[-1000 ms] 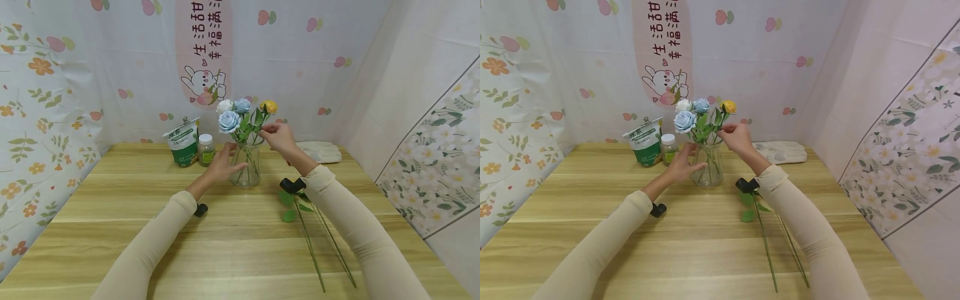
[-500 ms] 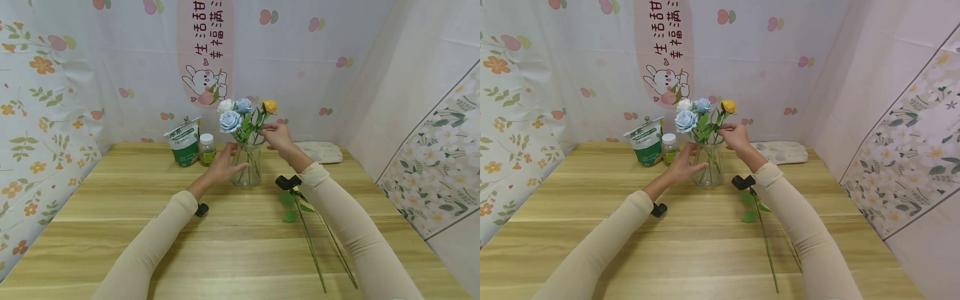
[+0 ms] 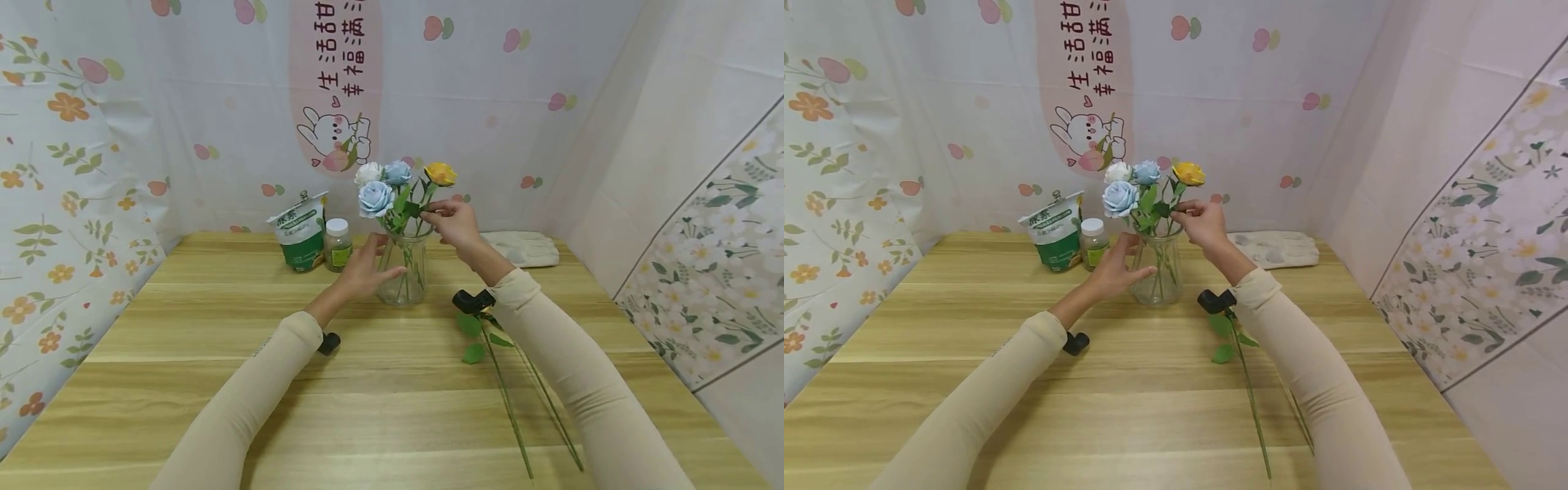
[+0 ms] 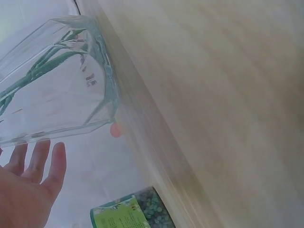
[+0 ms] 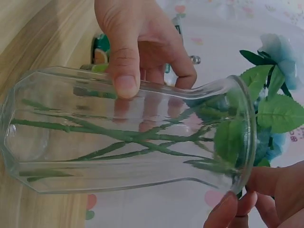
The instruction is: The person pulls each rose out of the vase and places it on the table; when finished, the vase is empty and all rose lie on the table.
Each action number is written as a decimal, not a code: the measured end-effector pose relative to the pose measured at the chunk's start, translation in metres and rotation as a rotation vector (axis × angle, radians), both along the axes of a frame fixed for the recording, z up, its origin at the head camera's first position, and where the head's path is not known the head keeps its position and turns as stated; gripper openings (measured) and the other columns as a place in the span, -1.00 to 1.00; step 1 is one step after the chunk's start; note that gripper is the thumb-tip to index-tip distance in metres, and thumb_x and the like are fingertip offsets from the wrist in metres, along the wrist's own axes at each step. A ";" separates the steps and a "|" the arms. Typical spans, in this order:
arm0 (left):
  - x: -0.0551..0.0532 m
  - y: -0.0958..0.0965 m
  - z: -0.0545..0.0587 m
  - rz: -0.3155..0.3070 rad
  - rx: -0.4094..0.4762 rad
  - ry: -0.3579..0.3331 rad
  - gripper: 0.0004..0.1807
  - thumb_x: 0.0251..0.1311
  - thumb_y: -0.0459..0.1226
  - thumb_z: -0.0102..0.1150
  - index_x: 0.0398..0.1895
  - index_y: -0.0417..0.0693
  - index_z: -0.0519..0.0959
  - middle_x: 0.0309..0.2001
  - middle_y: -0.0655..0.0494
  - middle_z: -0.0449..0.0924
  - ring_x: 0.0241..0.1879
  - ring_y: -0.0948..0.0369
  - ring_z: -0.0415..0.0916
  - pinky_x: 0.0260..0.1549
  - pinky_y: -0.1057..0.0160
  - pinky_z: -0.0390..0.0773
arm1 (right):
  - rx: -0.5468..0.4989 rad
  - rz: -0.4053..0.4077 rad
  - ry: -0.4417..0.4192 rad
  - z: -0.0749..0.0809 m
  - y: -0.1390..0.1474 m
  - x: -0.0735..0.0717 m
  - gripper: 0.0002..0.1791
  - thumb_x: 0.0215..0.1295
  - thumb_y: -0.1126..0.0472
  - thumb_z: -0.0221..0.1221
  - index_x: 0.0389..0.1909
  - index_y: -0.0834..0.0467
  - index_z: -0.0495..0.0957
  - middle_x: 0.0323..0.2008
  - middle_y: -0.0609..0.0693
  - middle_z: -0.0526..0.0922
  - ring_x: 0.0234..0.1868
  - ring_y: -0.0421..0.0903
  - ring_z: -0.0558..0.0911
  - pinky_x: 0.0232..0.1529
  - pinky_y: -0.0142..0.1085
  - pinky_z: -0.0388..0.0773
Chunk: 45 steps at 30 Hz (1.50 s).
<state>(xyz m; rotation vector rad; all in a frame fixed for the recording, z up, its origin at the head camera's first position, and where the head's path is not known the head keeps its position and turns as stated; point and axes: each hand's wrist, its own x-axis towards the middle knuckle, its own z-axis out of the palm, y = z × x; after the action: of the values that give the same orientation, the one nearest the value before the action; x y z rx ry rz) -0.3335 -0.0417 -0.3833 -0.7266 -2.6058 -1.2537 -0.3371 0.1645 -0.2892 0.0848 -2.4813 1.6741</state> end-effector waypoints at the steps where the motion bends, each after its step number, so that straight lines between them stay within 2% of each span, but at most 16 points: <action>1: 0.000 0.000 0.000 0.001 0.001 0.000 -0.19 0.20 0.07 0.34 0.34 -0.09 0.17 0.39 -0.11 0.33 0.26 -0.05 0.44 0.17 -0.11 0.47 | -0.012 0.002 0.004 0.001 0.000 0.001 -0.64 0.38 0.13 0.24 0.11 0.19 0.60 -0.15 0.01 0.53 -0.29 -0.09 0.52 -0.52 -0.32 0.48; 3: 0.001 0.001 0.001 -0.001 0.004 0.000 -0.20 0.20 0.05 0.34 0.33 -0.09 0.18 0.38 -0.12 0.33 0.26 -0.06 0.44 0.17 -0.11 0.47 | -0.032 -0.001 0.015 0.003 0.002 0.003 -0.64 0.39 0.12 0.23 0.12 0.18 0.58 -0.19 -0.01 0.56 -0.32 -0.08 0.58 -0.57 -0.33 0.48; 9: 0.001 0.001 0.000 -0.004 0.007 -0.002 -0.19 0.20 0.04 0.35 0.36 -0.07 0.16 0.39 -0.12 0.33 0.26 -0.06 0.44 0.17 -0.11 0.47 | -0.068 -0.017 0.043 0.013 0.010 0.011 -0.63 0.42 0.07 0.19 0.16 0.12 0.51 -0.11 0.05 0.68 -0.39 -0.20 0.68 -0.63 -0.34 0.51; 14: 0.000 0.000 0.001 -0.005 -0.002 0.008 -0.18 0.21 0.03 0.34 0.39 -0.01 0.12 0.40 -0.13 0.32 0.26 -0.06 0.44 0.18 -0.11 0.46 | -0.123 0.010 0.081 0.020 0.015 0.013 -0.66 0.47 0.12 0.13 0.16 0.16 0.43 -0.24 0.04 0.77 -0.49 -0.16 0.73 -0.66 -0.32 0.52; 20: -0.001 -0.001 -0.001 -0.013 0.002 0.008 -0.18 0.22 0.04 0.33 0.39 -0.04 0.12 0.40 -0.14 0.31 0.26 -0.07 0.44 0.18 -0.11 0.46 | -0.138 0.023 0.120 0.022 0.016 0.014 -0.74 0.48 0.12 0.11 0.08 0.12 0.41 -0.21 0.11 0.76 -0.31 0.03 0.77 -0.67 -0.32 0.53; 26: -0.001 0.001 -0.003 -0.015 0.009 0.018 -0.18 0.20 0.05 0.35 0.36 -0.08 0.16 0.38 -0.15 0.33 0.25 -0.08 0.45 0.16 -0.12 0.47 | -0.161 0.051 0.177 0.022 0.019 0.018 -0.80 0.50 0.10 0.08 0.02 0.05 0.36 -0.17 0.13 0.76 -0.30 0.03 0.77 -0.73 -0.33 0.50; 33: -0.001 0.001 -0.003 -0.016 0.008 0.025 -0.19 0.21 0.06 0.33 0.36 -0.08 0.16 0.39 -0.16 0.32 0.25 -0.09 0.44 0.15 -0.13 0.48 | -0.158 0.046 0.274 0.024 0.021 0.022 -0.80 0.49 0.15 0.10 0.03 0.06 0.36 -0.16 0.10 0.76 -0.37 -0.17 0.75 -0.64 -0.31 0.56; 40: -0.002 0.000 -0.003 -0.014 0.003 0.026 -0.20 0.22 0.05 0.33 0.34 -0.11 0.17 0.39 -0.16 0.32 0.26 -0.08 0.44 0.15 -0.12 0.48 | -0.163 0.034 0.394 0.028 0.018 0.028 -0.75 0.45 0.13 0.15 0.04 0.07 0.39 -0.16 0.11 0.76 -0.30 -0.06 0.75 -0.51 -0.36 0.60; 45: -0.002 -0.001 -0.003 -0.016 -0.002 0.025 -0.21 0.23 0.04 0.32 0.33 -0.14 0.17 0.38 -0.18 0.32 0.26 -0.09 0.44 0.16 -0.12 0.48 | -0.208 0.035 0.439 0.033 0.018 0.034 -0.75 0.46 0.13 0.14 0.07 0.06 0.41 -0.19 0.05 0.77 -0.34 -0.11 0.75 -0.53 -0.38 0.61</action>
<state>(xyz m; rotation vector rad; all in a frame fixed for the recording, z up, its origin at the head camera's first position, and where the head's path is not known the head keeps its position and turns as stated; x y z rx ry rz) -0.3354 -0.0423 -0.3864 -0.7600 -2.5868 -1.2384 -0.3030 0.1822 -0.2564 0.4248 -1.9881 1.6967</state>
